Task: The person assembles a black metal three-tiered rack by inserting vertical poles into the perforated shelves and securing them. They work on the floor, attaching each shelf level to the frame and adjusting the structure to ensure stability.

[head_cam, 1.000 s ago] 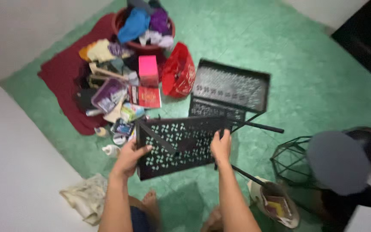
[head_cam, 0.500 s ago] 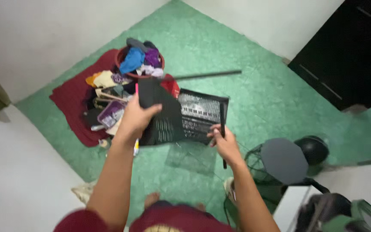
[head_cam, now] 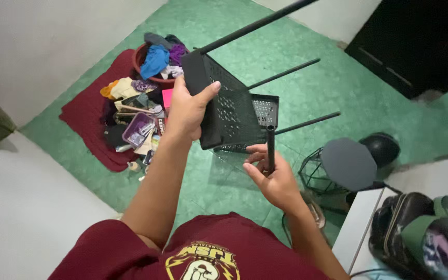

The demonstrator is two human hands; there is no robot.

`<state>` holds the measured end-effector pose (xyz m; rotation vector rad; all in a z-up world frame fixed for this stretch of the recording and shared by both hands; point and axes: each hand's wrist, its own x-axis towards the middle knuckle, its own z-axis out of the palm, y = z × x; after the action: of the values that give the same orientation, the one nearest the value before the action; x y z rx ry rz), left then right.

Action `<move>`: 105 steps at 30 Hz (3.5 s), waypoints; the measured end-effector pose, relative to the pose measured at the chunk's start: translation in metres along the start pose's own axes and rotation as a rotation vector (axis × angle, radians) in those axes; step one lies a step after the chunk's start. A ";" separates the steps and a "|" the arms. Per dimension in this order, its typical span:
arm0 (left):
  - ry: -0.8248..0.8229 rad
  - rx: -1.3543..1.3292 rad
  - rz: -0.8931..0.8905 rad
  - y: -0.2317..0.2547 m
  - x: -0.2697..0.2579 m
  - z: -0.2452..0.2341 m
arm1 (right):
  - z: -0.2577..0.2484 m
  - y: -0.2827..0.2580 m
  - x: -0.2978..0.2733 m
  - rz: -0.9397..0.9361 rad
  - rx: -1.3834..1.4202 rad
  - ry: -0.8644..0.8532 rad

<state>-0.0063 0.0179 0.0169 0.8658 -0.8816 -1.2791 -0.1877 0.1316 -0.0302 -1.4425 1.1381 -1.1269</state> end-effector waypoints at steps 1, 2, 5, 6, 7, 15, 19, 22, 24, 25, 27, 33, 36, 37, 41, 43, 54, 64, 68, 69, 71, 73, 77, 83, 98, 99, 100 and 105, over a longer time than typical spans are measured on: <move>-0.024 -0.028 0.015 0.000 -0.001 0.002 | 0.006 -0.006 -0.003 -0.015 -0.008 0.026; -0.047 -0.056 0.029 -0.001 -0.002 0.004 | 0.011 -0.011 -0.006 -0.031 -0.017 0.053; -0.045 -0.116 -0.039 -0.015 -0.016 0.017 | 0.009 -0.014 -0.020 -0.112 0.003 0.076; -0.036 -0.135 -0.074 -0.017 -0.018 0.022 | 0.009 -0.016 -0.024 -0.115 0.021 0.089; -0.045 -0.140 -0.076 -0.021 -0.022 0.027 | 0.010 -0.017 -0.029 -0.125 0.041 0.099; -0.071 -0.036 -0.021 -0.041 -0.045 0.068 | -0.004 -0.019 -0.063 -0.186 0.105 0.259; -0.002 -0.043 -0.084 -0.055 -0.060 0.085 | -0.012 -0.023 -0.074 -0.138 -0.004 0.338; 0.023 0.053 -0.001 -0.064 -0.072 0.092 | -0.013 -0.027 -0.084 -0.099 -0.113 0.439; 0.025 0.099 0.057 -0.069 -0.082 0.094 | -0.008 -0.025 -0.092 -0.092 -0.137 0.512; 0.006 0.082 0.064 -0.070 -0.087 0.095 | -0.006 -0.024 -0.093 -0.099 -0.131 0.546; -0.031 0.045 0.078 -0.071 -0.098 0.095 | -0.003 -0.019 -0.097 -0.120 -0.120 0.613; -0.309 -0.110 -0.062 -0.061 -0.125 0.086 | 0.005 -0.002 -0.100 -0.232 0.066 0.740; -0.468 0.011 -0.151 -0.057 -0.139 0.076 | 0.011 0.003 -0.102 -0.276 -0.012 0.754; -0.511 0.042 -0.196 -0.056 -0.144 0.071 | 0.015 0.003 -0.105 -0.291 -0.018 0.749; -0.550 0.112 -0.324 -0.054 -0.169 0.053 | 0.028 -0.002 -0.111 -0.305 -0.048 0.745; -0.512 0.051 -0.339 -0.055 -0.169 0.051 | 0.030 -0.009 -0.115 -0.173 -0.096 0.698; -0.407 0.106 -0.085 -0.068 -0.155 0.026 | 0.016 -0.008 -0.181 0.111 0.054 0.410; -0.178 0.235 0.295 -0.064 -0.159 0.015 | -0.030 0.027 -0.237 0.112 0.083 0.367; -0.185 0.280 0.322 -0.057 -0.148 0.012 | -0.023 0.026 -0.231 0.149 0.185 0.359; -0.187 0.272 0.338 -0.054 -0.142 0.010 | -0.017 0.026 -0.225 0.197 0.247 0.384; -0.156 0.270 0.323 -0.048 -0.134 0.000 | 0.001 0.024 -0.208 0.283 0.369 0.420; -0.138 0.167 0.261 -0.040 -0.127 -0.015 | 0.011 0.020 -0.194 0.289 0.392 0.333; -0.066 -0.166 0.201 -0.024 -0.100 -0.056 | 0.019 0.011 -0.175 0.357 0.288 0.161; -0.078 -0.161 0.372 0.014 -0.073 -0.124 | -0.007 0.019 -0.136 0.318 -0.438 -0.178; -0.205 0.307 0.613 0.038 -0.044 -0.143 | 0.089 0.071 -0.102 0.349 -0.398 -0.326; -0.206 0.299 0.605 0.034 -0.049 -0.140 | 0.091 0.068 -0.108 0.199 -0.313 -0.304; -0.193 0.287 0.589 0.031 -0.052 -0.136 | 0.091 0.066 -0.110 0.304 -0.155 -0.288; -0.101 0.261 0.506 0.010 -0.059 -0.108 | 0.079 0.046 -0.114 0.353 0.369 -0.130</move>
<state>0.0914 0.0824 -0.0231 0.7186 -1.2741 -0.7810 -0.1318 0.2488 -0.0974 -0.9703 0.9842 -0.9208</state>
